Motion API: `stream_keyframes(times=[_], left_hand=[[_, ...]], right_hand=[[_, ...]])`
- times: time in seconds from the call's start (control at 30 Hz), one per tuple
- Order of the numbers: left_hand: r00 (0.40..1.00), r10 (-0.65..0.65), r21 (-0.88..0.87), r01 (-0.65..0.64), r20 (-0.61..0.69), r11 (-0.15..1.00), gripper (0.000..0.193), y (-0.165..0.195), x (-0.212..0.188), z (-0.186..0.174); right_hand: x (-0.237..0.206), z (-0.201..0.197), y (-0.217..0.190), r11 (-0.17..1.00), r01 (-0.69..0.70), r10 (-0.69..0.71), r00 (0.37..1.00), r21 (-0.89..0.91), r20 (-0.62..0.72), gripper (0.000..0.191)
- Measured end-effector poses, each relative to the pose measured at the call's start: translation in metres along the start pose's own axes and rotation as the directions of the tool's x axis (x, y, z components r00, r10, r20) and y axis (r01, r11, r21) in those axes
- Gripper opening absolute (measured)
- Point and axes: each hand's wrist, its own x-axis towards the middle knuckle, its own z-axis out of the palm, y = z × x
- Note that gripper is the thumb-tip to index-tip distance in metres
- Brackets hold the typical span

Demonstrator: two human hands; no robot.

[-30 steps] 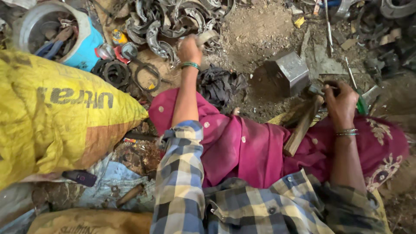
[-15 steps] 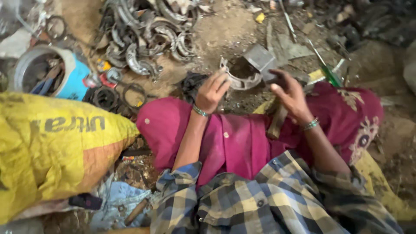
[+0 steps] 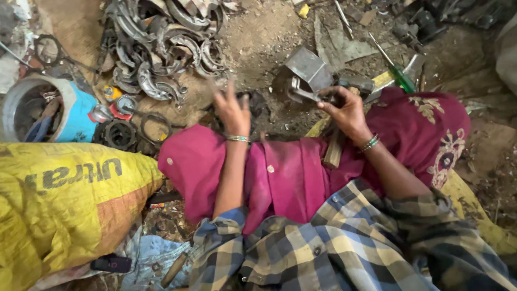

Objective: The person sits on the ground and hammers curved metal brake shoe components against a heavy metal block, straightening and shaping them one at a time, then sets finished pieces aside and picks up the next piece from a pile of scrap parts.

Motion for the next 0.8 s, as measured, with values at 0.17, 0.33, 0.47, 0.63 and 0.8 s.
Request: stream_keyframes(times=[0.17, 0.33, 0.47, 0.63, 0.8], left_hand=[[0.710, -0.554, 0.409, 0.392, 0.435, 0.824, 0.113, -0.026, 0.009, 0.000], [0.597, -0.596, 0.551, 0.286, 0.537, 0.784, 0.123, -0.045, -0.004, 0.026], [0.695, -0.483, 0.477, 0.226, 0.532, 0.850, 0.073, -0.060, -0.008, 0.036], [0.762, -0.488, 0.390, 0.333, 0.425, 0.859, 0.063, -0.053, -0.004, 0.010], [0.781, -0.340, -0.030, 0.416, 0.524, 0.909, 0.072, -0.023, -0.002, -0.023]], right_hand=[[0.000, -0.001, -0.006, 0.991, 0.129, -0.125, 0.982, 0.023, -0.141, 0.036], [-0.002, -0.006, -0.015, 0.976, 0.123, -0.112, 0.991, 0.179, -0.072, 0.031], [0.000, -0.012, -0.013, 0.884, -0.124, 0.099, 0.992, 0.451, 0.080, 0.020], [0.000, -0.018, -0.007, 0.933, -0.072, 0.006, 0.983, 0.353, 0.186, 0.016], [-0.005, -0.010, -0.012, 0.860, -0.313, 0.183, 0.927, 0.404, 0.328, 0.018]])
